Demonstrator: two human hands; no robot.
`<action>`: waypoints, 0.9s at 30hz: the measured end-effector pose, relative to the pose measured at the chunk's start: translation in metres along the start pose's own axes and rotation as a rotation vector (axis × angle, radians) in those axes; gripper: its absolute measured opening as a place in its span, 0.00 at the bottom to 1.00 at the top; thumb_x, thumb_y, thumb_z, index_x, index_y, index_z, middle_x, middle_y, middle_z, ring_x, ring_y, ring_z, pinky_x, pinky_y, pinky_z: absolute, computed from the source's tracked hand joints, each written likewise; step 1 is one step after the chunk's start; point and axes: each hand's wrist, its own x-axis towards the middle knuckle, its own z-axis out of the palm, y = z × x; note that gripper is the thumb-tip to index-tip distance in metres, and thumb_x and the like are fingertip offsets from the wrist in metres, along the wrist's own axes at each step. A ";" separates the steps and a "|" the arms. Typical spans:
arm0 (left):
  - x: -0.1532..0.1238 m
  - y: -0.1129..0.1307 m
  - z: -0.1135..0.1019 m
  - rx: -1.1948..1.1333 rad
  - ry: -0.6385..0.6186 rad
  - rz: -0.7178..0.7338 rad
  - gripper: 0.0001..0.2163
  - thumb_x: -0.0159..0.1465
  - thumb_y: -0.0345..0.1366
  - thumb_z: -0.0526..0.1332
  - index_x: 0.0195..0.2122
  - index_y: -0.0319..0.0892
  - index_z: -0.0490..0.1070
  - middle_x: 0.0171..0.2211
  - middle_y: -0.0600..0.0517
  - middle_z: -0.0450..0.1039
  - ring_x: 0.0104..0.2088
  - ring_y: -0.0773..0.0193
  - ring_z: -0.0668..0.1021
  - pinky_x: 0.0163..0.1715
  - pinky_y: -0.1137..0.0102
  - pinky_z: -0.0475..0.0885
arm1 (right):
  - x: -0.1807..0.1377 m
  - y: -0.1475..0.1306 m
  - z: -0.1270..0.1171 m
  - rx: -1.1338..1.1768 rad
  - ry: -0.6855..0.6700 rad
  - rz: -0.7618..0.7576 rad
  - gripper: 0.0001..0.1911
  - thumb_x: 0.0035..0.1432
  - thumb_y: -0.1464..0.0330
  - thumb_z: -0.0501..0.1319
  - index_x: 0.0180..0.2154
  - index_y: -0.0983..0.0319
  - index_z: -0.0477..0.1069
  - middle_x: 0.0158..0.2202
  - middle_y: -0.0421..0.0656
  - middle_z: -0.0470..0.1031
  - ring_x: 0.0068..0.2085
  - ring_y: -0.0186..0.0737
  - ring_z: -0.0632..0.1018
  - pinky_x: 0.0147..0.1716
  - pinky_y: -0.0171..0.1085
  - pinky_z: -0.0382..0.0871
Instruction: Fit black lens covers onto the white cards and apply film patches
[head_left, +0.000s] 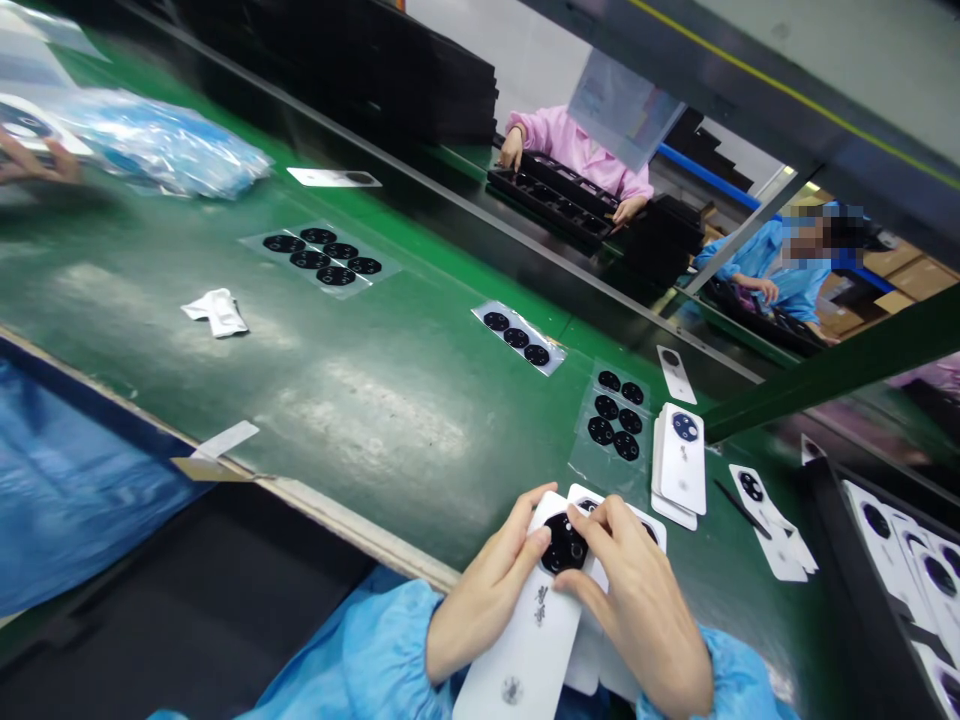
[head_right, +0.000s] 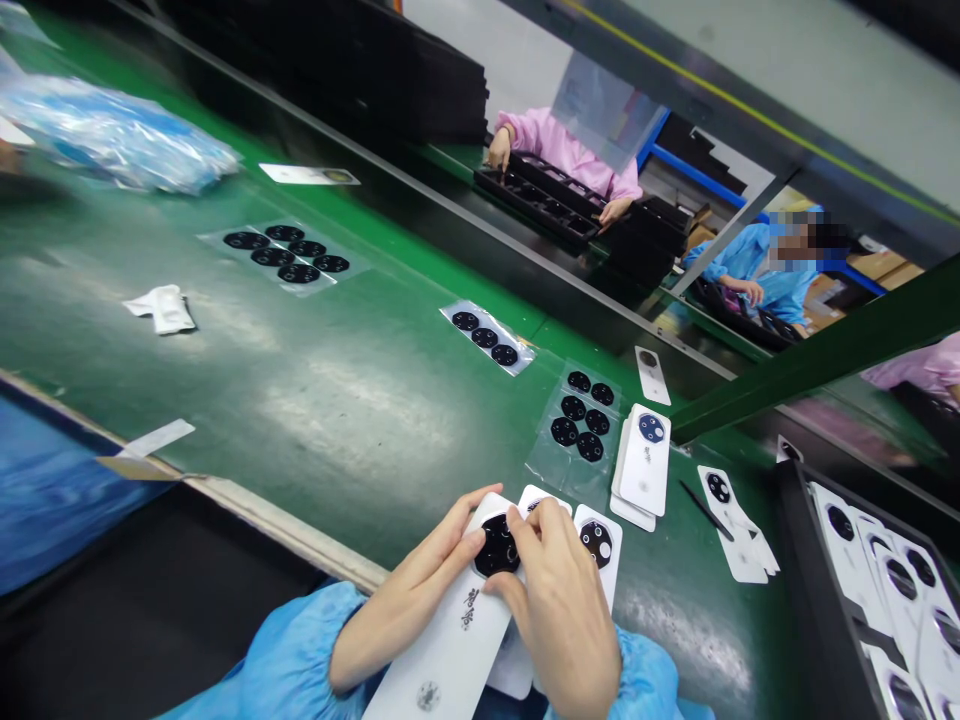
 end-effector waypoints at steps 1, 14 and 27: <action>0.000 0.000 0.000 0.008 0.010 0.008 0.20 0.67 0.42 0.47 0.59 0.46 0.52 0.57 0.51 0.62 0.57 0.57 0.63 0.56 0.64 0.58 | 0.000 0.000 0.001 0.002 0.015 0.005 0.29 0.45 0.77 0.67 0.50 0.61 0.64 0.35 0.43 0.66 0.34 0.43 0.73 0.30 0.41 0.74; 0.003 -0.006 -0.003 -0.013 0.104 0.006 0.19 0.67 0.43 0.46 0.57 0.45 0.54 0.53 0.49 0.65 0.51 0.58 0.69 0.52 0.65 0.61 | -0.016 0.004 0.014 0.001 0.221 -0.110 0.21 0.63 0.64 0.52 0.56 0.64 0.60 0.41 0.50 0.75 0.39 0.44 0.78 0.34 0.38 0.75; 0.004 -0.002 -0.005 -0.027 0.139 0.001 0.19 0.66 0.44 0.48 0.57 0.44 0.55 0.50 0.49 0.67 0.48 0.58 0.71 0.52 0.65 0.61 | -0.024 0.007 0.012 0.172 0.293 -0.088 0.19 0.60 0.74 0.54 0.54 0.61 0.66 0.41 0.46 0.77 0.37 0.40 0.77 0.35 0.36 0.72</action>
